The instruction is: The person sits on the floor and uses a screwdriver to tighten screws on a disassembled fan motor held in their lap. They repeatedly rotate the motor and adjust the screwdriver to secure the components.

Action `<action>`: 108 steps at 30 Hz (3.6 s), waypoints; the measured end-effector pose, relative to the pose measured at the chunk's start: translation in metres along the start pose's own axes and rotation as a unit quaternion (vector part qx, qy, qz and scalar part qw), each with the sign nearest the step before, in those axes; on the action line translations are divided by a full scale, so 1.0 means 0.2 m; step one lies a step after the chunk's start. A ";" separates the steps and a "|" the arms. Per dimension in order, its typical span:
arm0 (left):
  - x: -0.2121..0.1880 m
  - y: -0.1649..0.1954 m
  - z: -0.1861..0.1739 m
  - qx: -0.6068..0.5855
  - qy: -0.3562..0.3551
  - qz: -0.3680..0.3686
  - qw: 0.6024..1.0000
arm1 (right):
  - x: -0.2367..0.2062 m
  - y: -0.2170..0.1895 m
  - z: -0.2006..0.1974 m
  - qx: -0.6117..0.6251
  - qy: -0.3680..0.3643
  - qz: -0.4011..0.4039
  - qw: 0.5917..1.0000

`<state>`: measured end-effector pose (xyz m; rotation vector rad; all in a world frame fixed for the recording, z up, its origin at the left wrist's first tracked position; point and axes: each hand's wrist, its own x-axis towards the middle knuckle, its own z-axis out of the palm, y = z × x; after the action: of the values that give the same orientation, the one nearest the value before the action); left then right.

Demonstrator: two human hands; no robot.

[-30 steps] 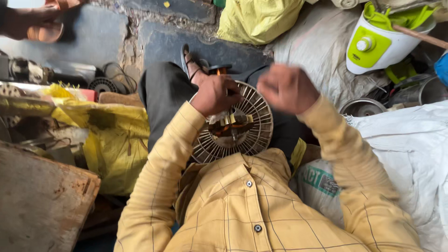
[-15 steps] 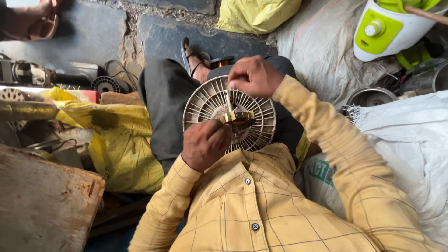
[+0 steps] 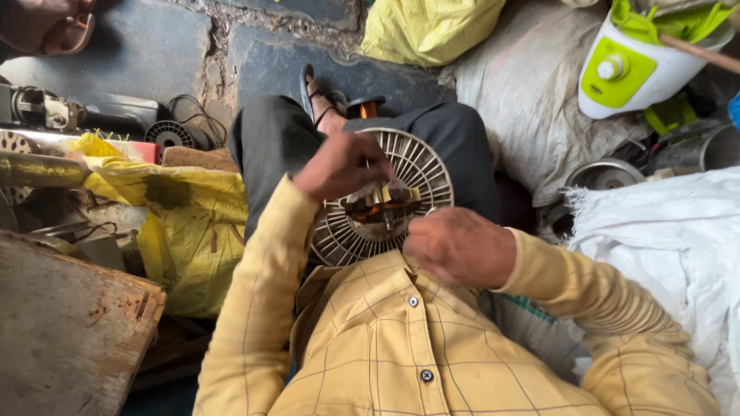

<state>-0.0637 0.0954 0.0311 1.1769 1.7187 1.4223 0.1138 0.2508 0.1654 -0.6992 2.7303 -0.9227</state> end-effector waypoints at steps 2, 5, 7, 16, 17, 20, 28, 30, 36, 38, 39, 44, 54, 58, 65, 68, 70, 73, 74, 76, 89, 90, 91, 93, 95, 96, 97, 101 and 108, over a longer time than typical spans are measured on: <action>-0.15 0.13 0.06 0.004 0.079 0.059 0.995 | 0.03 -0.02 -0.07 0.015 0.020 -0.010 1.000; -0.33 0.31 0.18 0.072 0.070 0.152 0.983 | 0.16 0.22 -0.13 -0.079 0.083 -0.082 0.990; -0.41 0.36 0.20 0.188 0.129 0.113 0.967 | 0.30 0.47 -0.04 0.004 0.093 -0.046 0.995; 0.04 0.16 0.04 0.096 0.103 0.023 0.990 | 0.03 0.79 0.00 -0.069 0.179 0.177 0.965; 0.12 0.12 0.04 0.123 0.040 0.030 0.991 | 0.01 0.69 0.00 -0.122 0.147 0.117 0.975; 0.16 0.02 -0.03 0.070 -0.108 -0.004 0.992 | 0.00 0.29 0.05 -0.099 0.035 -0.028 0.994; -0.39 0.31 0.21 0.158 0.026 0.116 0.980 | 0.13 0.24 -0.09 -0.113 0.161 -0.127 0.972; -0.44 0.37 0.22 0.217 0.111 0.105 0.964 | 0.27 0.50 -0.01 0.072 0.091 -0.017 0.993; -0.23 0.36 0.12 -0.087 0.319 -0.025 0.943 | 0.21 0.98 0.11 0.269 0.165 0.304 0.899; -0.06 0.26 0.08 0.026 0.201 0.029 0.979 | 0.10 0.96 0.02 0.116 0.197 0.284 0.931; 0.01 0.19 0.07 0.082 0.148 0.029 0.985 | 0.06 0.92 -0.04 0.032 0.216 0.266 0.939; 0.15 -0.09 0.02 0.011 -0.077 -0.042 0.996 | 0.01 0.32 -0.02 -0.071 0.096 0.030 0.992; -0.36 0.45 0.18 0.149 0.125 0.121 0.973 | 0.20 0.48 0.00 0.114 0.125 -0.055 0.984; -0.37 0.37 0.15 0.105 0.241 0.049 0.964 | 0.28 0.82 0.16 0.075 0.171 0.116 0.975; 0.13 0.07 0.03 0.184 0.035 0.084 0.979 | 0.02 0.59 -0.05 -0.043 0.165 0.158 0.973; 0.15 0.04 -0.03 0.012 -0.153 -0.042 0.987 | 0.02 0.18 0.03 0.020 0.037 0.041 0.998; 0.04 0.10 -0.02 -0.028 -0.006 -0.046 0.999 | -0.01 0.01 0.00 0.124 -0.018 0.074 0.989; -0.22 0.28 0.09 -0.303 0.044 -0.085 0.948 | 0.01 0.01 -0.08 0.023 0.063 0.064 0.996; -0.30 0.33 0.14 -0.125 0.059 0.009 0.990 | 0.03 0.08 -0.09 0.030 0.062 0.006 0.998; -0.37 0.39 0.18 0.112 0.098 0.103 0.983 | 0.13 0.31 -0.08 -0.002 0.064 -0.061 0.996; 0.15 0.07 -0.03 0.108 -0.021 0.017 0.994 | 0.01 0.46 -0.04 -0.174 0.124 0.081 0.974; 0.15 0.04 -0.04 0.073 -0.063 0.015 0.995 | 0.01 0.30 -0.01 -0.127 0.063 0.049 0.989; 0.13 0.02 -0.04 0.065 -0.049 0.018 0.997 | 0.03 0.18 0.02 -0.079 0.004 0.017 0.997; 0.01 0.03 -0.02 0.050 -0.025 0.029 0.998 | 0.03 0.01 -0.01 0.013 -0.014 0.049 0.999; -0.16 0.12 0.07 -0.146 0.042 -0.003 0.988 | 0.05 -0.02 -0.07 0.063 0.000 0.042 0.997; -0.25 0.18 0.13 -0.242 0.077 -0.020 0.967 | 0.06 0.02 -0.10 0.061 0.023 0.017 0.998; -0.32 0.23 0.17 -0.074 0.079 0.050 0.993 | 0.09 0.10 -0.13 0.051 0.047 -0.013 0.997; -0.43 0.35 0.21 0.249 0.161 0.091 0.951 | 0.28 0.52 0.00 0.125 0.108 -0.006 0.986; -0.06 0.32 0.05 0.034 0.193 0.032 0.980 | 0.10 0.90 0.02 -0.010 0.169 0.148 0.974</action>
<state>-0.0345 0.0904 0.0891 1.0479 2.0177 1.7326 0.0295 0.3640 0.0532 -0.1339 3.0241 -1.0205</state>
